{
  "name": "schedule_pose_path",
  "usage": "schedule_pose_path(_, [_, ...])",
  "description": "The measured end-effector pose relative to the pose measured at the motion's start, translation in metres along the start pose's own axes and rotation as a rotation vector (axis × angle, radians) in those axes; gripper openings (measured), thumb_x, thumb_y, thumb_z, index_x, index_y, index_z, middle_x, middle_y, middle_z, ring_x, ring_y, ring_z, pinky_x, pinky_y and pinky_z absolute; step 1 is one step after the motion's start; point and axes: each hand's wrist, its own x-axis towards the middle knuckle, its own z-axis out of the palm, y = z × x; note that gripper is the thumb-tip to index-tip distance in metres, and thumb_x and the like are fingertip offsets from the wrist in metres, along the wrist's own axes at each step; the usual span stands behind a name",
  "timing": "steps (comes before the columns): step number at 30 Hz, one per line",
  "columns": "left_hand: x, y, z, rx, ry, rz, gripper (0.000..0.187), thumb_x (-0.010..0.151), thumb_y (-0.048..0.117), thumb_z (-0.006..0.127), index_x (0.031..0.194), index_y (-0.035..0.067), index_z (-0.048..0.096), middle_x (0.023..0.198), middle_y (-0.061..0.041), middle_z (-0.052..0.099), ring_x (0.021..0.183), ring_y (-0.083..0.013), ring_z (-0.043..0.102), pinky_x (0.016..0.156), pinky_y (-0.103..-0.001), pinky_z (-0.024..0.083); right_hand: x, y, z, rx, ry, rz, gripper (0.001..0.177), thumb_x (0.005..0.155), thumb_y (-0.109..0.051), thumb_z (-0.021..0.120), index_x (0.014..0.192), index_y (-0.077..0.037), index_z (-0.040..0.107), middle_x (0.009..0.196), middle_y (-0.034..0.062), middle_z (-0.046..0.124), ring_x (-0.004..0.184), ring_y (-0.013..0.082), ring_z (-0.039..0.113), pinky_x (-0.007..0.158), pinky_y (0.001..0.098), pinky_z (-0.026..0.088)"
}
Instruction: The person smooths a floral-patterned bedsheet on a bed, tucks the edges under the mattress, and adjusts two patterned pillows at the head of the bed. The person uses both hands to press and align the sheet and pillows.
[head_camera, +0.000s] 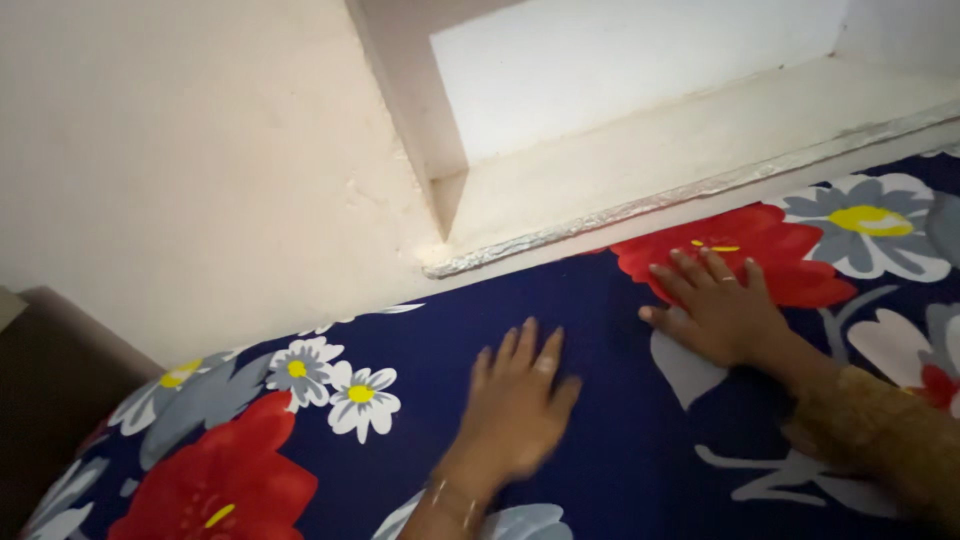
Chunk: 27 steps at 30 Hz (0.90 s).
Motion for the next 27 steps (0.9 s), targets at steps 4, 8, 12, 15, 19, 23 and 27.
schedule_pose_path(4, [-0.109, -0.071, 0.047, 0.665, 0.823, 0.261, 0.08, 0.1, 0.069, 0.044, 0.164, 0.023, 0.036, 0.17, -0.015, 0.027, 0.156, -0.0308, 0.026, 0.121, -0.064, 0.012, 0.021, 0.001, 0.011, -0.035, 0.078, 0.06, 0.087, 0.089, -0.081, 0.028, 0.158, -0.028, 0.03, 0.167, 0.0058, 0.024, 0.153, 0.0308, 0.021, 0.115, 0.0666, 0.018])
schedule_pose_path(8, [-0.13, -0.112, 0.088, 0.665, 0.988, 0.186, 0.077, 0.099, 0.071, 0.038, 0.164, 0.029, 0.033, 0.174, -0.01, 0.023, 0.161, -0.0317, 0.02, 0.122, -0.069, 0.007, 0.035, 0.011, 0.029, -0.044, 0.123, 0.1, 0.086, 0.09, -0.081, 0.029, 0.157, -0.029, 0.036, 0.166, 0.0052, 0.03, 0.152, 0.0308, 0.027, 0.116, 0.0661, 0.02])
schedule_pose_path(12, [-0.117, -0.096, 0.071, 0.615, 1.003, 0.052, 0.075, 0.1, 0.073, 0.029, 0.162, 0.032, 0.035, 0.172, -0.009, 0.03, 0.158, -0.0306, 0.017, 0.122, -0.066, 0.005, 0.058, 0.028, 0.059, -0.155, 0.153, 0.174, 0.086, 0.091, -0.083, 0.03, 0.157, -0.029, 0.038, 0.164, 0.0065, 0.035, 0.151, 0.0303, 0.031, 0.117, 0.0635, 0.021])
schedule_pose_path(15, [-0.118, -0.079, 0.048, 0.521, 0.808, -0.047, 0.069, 0.094, 0.073, 0.039, 0.147, 0.03, 0.05, 0.155, -0.014, 0.035, 0.147, -0.037, 0.021, 0.111, -0.073, 0.006, 0.072, 0.045, 0.084, -0.171, 0.212, 0.194, 0.083, 0.091, -0.078, 0.036, 0.156, -0.025, 0.043, 0.161, 0.0082, 0.041, 0.15, 0.0301, 0.036, 0.119, 0.0571, 0.025])
schedule_pose_path(19, [-0.122, -0.069, 0.026, 0.004, 0.237, -0.261, 0.071, 0.093, 0.061, 0.048, 0.152, 0.021, 0.049, 0.166, -0.022, 0.026, 0.155, -0.0471, 0.01, 0.108, -0.079, -0.003, 0.071, 0.032, 0.084, -0.278, 0.422, 0.109, 0.078, 0.095, -0.071, 0.044, 0.153, -0.019, 0.053, 0.154, 0.0126, 0.053, 0.148, 0.0303, 0.045, 0.126, 0.0449, 0.031])
schedule_pose_path(23, [-0.114, -0.079, -0.001, -0.054, 0.288, -0.145, 0.063, 0.097, 0.052, 0.05, 0.148, 0.015, 0.053, 0.161, -0.025, 0.032, 0.151, -0.0477, 0.016, 0.111, -0.076, 0.003, 0.007, -0.046, 0.03, 0.272, 0.496, -0.064, 0.061, 0.091, -0.047, 0.058, 0.139, -0.01, 0.065, 0.127, 0.0144, 0.069, 0.133, 0.0342, 0.059, 0.117, 0.0478, 0.042])
schedule_pose_path(27, [-0.112, -0.084, -0.013, -0.258, 0.361, -0.217, 0.054, 0.099, 0.037, 0.049, 0.147, 0.014, 0.056, 0.153, -0.018, 0.051, 0.146, -0.0374, 0.037, 0.117, -0.061, 0.019, -0.089, -0.163, 0.005, 0.418, 0.322, -0.539, 0.062, 0.091, -0.048, 0.057, 0.142, -0.012, 0.06, 0.136, 0.0139, 0.062, 0.137, 0.0348, 0.052, 0.116, 0.0488, 0.038])
